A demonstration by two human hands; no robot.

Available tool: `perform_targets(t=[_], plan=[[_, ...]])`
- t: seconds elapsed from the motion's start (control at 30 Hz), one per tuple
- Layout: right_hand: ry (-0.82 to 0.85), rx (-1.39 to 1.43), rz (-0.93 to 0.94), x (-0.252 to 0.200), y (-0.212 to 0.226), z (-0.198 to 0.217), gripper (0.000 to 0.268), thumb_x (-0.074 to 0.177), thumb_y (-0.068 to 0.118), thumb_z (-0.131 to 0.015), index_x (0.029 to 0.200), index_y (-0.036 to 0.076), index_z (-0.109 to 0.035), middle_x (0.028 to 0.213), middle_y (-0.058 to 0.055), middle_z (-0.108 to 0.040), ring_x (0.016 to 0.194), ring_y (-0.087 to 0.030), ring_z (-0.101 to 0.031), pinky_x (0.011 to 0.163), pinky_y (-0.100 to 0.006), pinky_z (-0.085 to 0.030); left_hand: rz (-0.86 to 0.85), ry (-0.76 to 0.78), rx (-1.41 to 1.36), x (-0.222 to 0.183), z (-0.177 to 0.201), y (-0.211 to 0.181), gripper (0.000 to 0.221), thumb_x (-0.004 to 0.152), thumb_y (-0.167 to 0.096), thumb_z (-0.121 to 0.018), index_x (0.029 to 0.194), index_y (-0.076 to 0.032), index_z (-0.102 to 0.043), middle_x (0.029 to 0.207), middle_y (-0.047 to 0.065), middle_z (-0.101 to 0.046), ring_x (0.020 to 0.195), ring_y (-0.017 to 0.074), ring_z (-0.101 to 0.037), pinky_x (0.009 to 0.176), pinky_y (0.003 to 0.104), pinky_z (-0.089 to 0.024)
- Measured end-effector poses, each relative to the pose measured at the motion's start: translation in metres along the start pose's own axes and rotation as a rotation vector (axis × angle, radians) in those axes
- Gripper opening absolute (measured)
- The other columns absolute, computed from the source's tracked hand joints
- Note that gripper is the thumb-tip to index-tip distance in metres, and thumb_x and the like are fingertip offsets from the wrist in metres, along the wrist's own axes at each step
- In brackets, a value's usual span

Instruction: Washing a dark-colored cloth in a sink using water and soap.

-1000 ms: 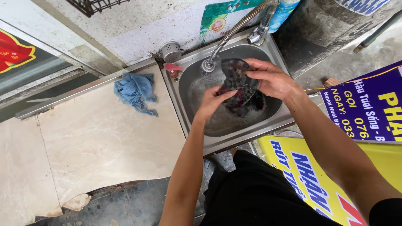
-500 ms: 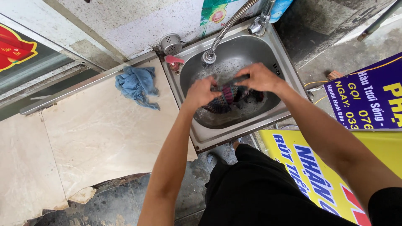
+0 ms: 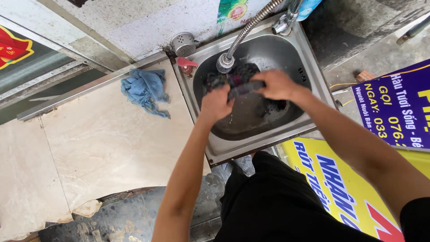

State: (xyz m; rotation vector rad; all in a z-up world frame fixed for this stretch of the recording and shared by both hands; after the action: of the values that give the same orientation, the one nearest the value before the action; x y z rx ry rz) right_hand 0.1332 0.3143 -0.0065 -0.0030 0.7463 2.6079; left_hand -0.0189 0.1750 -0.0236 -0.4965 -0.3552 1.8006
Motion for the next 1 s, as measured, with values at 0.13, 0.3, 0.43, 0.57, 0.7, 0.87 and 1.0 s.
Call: perform_targets(t=[0.13,0.3,0.43,0.57,0.7,0.87,1.0], plan=[[0.446,-0.101,-0.170,-0.004,-0.042,-0.149,0.050,0.089,0.031,-0.073,0.135,0.019,-0.062,0.127,-0.016,-0.061,0.122,-0.037,-0.058,0.103,-0.048,-0.049,0.212,0.385,0.111,0.006,-0.139,0.043,0.043,0.084,-0.022,-0.074,0.122,-0.008,-0.060,0.121,0.018,-0.069,0.112,0.0396,-0.066,0.093,0.051,-0.056],[0.942,-0.131,-0.212,-0.030,-0.038,-0.199,0.064,0.088,0.015,-0.065,0.150,0.020,-0.048,0.137,-0.016,-0.063,0.125,-0.036,-0.061,0.102,-0.049,-0.052,0.243,0.899,0.108,-0.008,-0.298,0.107,0.047,0.091,-0.021,-0.072,0.135,-0.010,-0.061,0.138,0.013,-0.056,0.119,0.0382,-0.059,0.094,0.053,-0.055],[0.638,0.190,-0.146,-0.017,-0.046,-0.156,0.042,0.095,0.037,-0.070,0.127,0.009,-0.069,0.120,-0.015,-0.075,0.111,-0.031,-0.070,0.098,-0.043,-0.054,0.121,0.508,-0.176,0.001,-0.165,0.059,0.036,0.087,-0.025,-0.070,0.118,-0.007,-0.074,0.117,0.012,-0.072,0.107,0.0334,-0.069,0.089,0.045,-0.057],[0.087,1.576,-0.744,-0.015,-0.024,-0.110,0.043,0.095,0.040,-0.068,0.129,0.015,-0.063,0.115,-0.003,-0.070,0.103,-0.019,-0.067,0.089,-0.036,-0.054,0.244,-0.088,-0.934,0.015,-0.073,0.003,0.038,0.095,-0.031,-0.069,0.115,0.001,-0.072,0.101,0.016,-0.076,0.091,0.0342,-0.077,0.079,0.046,-0.061],[-0.240,1.748,-0.719,0.000,-0.022,-0.103,0.034,0.097,0.035,-0.073,0.121,0.012,-0.066,0.106,-0.002,-0.070,0.093,-0.015,-0.065,0.080,-0.035,-0.050,0.588,-0.264,-1.689,0.001,-0.063,-0.025,0.039,0.096,-0.042,-0.060,0.120,-0.010,-0.059,0.098,0.025,-0.077,0.086,0.0344,-0.078,0.080,0.048,-0.063],[-0.166,2.032,-0.649,0.005,-0.023,-0.128,0.031,0.104,0.038,-0.068,0.105,0.007,-0.061,0.096,-0.006,-0.069,0.090,-0.021,-0.068,0.083,-0.039,-0.058,0.644,0.041,-2.219,0.025,-0.197,0.003,0.078,0.108,-0.071,-0.035,0.120,0.003,-0.058,0.105,0.020,-0.074,0.096,0.0345,-0.071,0.088,0.049,-0.057],[-0.489,1.292,-0.482,-0.009,-0.014,-0.091,0.025,0.099,0.036,-0.064,0.114,0.016,-0.063,0.101,0.004,-0.070,0.097,-0.009,-0.063,0.086,-0.032,-0.052,0.466,-0.337,-2.503,0.055,-0.137,-0.013,0.056,0.102,-0.054,-0.044,0.134,-0.010,-0.058,0.122,0.008,-0.077,0.118,0.0243,-0.067,0.107,0.039,-0.049]])
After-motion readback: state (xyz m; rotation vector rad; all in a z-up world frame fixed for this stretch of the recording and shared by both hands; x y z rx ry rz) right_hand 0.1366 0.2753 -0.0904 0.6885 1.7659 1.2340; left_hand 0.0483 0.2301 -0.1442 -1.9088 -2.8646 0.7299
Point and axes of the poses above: each hand's wrist, its own x-axis towards the middle knuckle, its own z-axis out of the back of the hand, y = z × x, the point moved 6 cm from there along x, towards the middle knuckle
